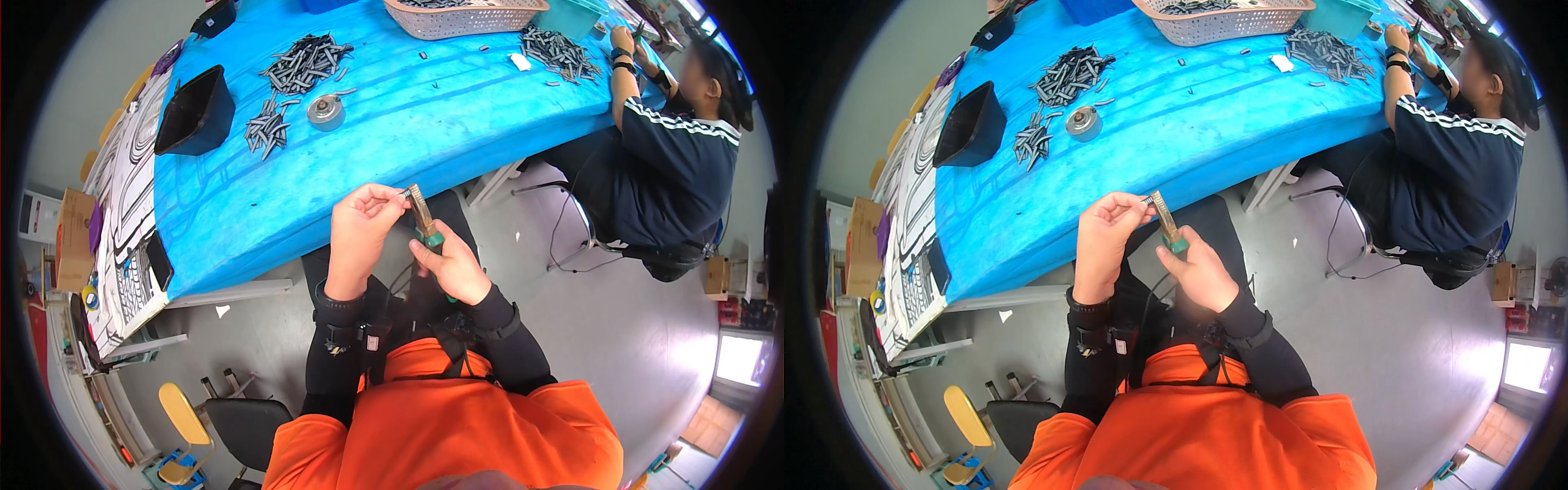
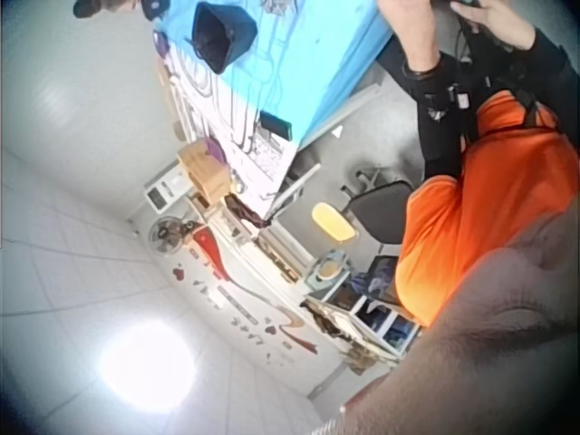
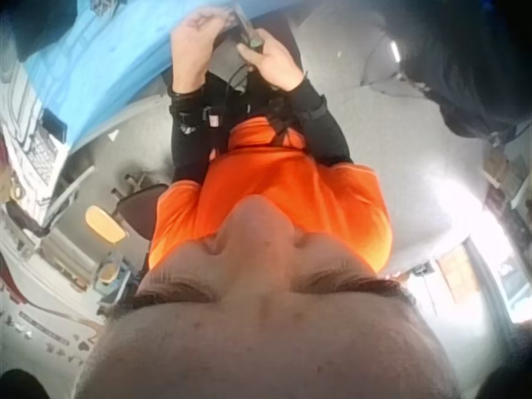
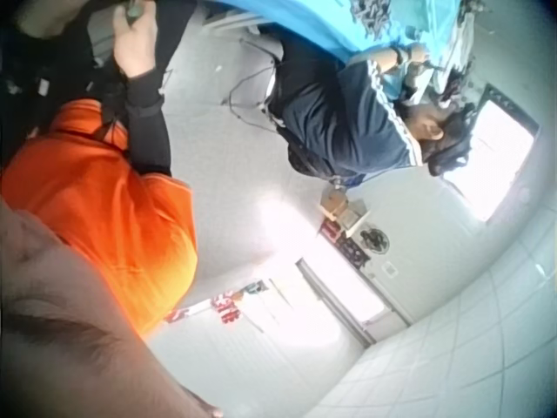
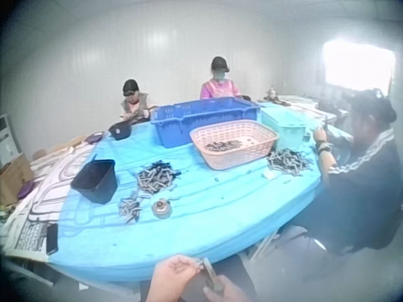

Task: The recorder uses pliers to assemble or crimp small metallic components from a pile on the table.

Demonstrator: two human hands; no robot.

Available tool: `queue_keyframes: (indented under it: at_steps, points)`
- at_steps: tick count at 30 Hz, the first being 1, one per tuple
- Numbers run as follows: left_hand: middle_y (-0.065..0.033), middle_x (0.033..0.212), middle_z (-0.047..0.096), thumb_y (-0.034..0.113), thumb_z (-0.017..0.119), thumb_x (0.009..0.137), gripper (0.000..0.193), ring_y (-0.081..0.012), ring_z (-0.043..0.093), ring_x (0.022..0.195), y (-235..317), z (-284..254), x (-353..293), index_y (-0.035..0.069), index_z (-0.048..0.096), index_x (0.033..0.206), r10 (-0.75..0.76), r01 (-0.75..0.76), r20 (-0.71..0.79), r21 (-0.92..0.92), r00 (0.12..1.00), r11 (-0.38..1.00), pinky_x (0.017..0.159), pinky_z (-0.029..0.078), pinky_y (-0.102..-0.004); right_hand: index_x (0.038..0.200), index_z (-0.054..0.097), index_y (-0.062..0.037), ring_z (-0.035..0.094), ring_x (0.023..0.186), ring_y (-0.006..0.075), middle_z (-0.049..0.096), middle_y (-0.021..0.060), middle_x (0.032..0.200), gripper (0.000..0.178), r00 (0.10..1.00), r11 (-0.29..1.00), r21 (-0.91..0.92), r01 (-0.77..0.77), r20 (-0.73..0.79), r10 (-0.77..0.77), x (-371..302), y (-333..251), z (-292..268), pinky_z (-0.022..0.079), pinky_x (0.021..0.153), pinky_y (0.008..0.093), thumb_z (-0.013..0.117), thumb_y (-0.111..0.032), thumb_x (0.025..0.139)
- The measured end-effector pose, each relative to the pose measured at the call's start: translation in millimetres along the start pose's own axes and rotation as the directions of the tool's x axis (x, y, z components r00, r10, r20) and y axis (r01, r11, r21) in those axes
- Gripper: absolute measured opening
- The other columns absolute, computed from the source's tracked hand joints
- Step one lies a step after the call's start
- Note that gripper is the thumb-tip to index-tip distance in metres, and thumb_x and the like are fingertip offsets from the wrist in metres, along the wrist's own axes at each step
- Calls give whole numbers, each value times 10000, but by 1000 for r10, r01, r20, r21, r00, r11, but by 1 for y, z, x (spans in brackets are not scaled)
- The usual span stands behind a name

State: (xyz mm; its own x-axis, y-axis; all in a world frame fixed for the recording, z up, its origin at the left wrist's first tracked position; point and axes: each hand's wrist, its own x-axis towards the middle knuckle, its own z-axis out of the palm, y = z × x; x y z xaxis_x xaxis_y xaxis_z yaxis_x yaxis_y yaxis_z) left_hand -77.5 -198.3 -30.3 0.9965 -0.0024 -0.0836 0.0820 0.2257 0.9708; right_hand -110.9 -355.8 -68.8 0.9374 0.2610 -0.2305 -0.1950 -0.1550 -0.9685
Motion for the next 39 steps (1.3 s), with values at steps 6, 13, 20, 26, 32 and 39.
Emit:
queue_keyframes:
  at_steps: [6,13,20,26,32,39]
  points:
    - [-84,908,667,43,623,875,73,-121,635,836,2,8,7,-16,621,917,19,-19,72,-6,997,1000,792,501,-250,954,518,-26,568,712,195,576,111,741,242,999,995,92,-42,9,42,3,7,-8,437,672,339,613,-242,899]
    - [-94,896,677,70,644,876,93,-139,646,803,-1,15,27,-1,620,932,-38,50,114,-108,993,993,724,502,-244,1064,518,-26,558,911,108,630,30,962,174,990,942,306,139,-59,-127,-4,9,-26,425,834,254,566,-113,921]
    - [-110,893,682,35,667,855,106,-148,658,795,-4,47,52,-3,617,940,222,-220,29,-43,975,974,700,509,-237,1116,517,-54,572,949,104,639,44,1024,221,987,941,336,-46,-130,95,-27,38,-71,403,715,210,570,-150,924]
    - [-101,904,678,32,658,854,105,-152,650,837,10,82,113,-12,612,939,373,-374,-46,-23,927,927,735,501,-256,1086,512,-38,591,959,152,636,68,970,207,974,908,417,33,-217,64,-29,63,-84,468,802,280,587,-116,909]
    - [-272,1236,544,265,726,792,723,-324,612,1039,62,156,210,-67,397,1344,637,-542,-86,446,766,712,882,480,-374,1079,525,-34,594,924,139,635,54,962,250,948,919,395,21,-300,107,-45,50,-94,462,783,282,629,-156,887]
    - [-280,1185,575,392,682,802,647,-366,540,1147,25,174,36,-17,522,1278,-7,-709,734,659,679,252,974,422,-412,1049,544,15,584,851,207,630,119,899,303,811,988,133,-73,-569,137,-31,64,-114,443,780,335,642,-154,817]
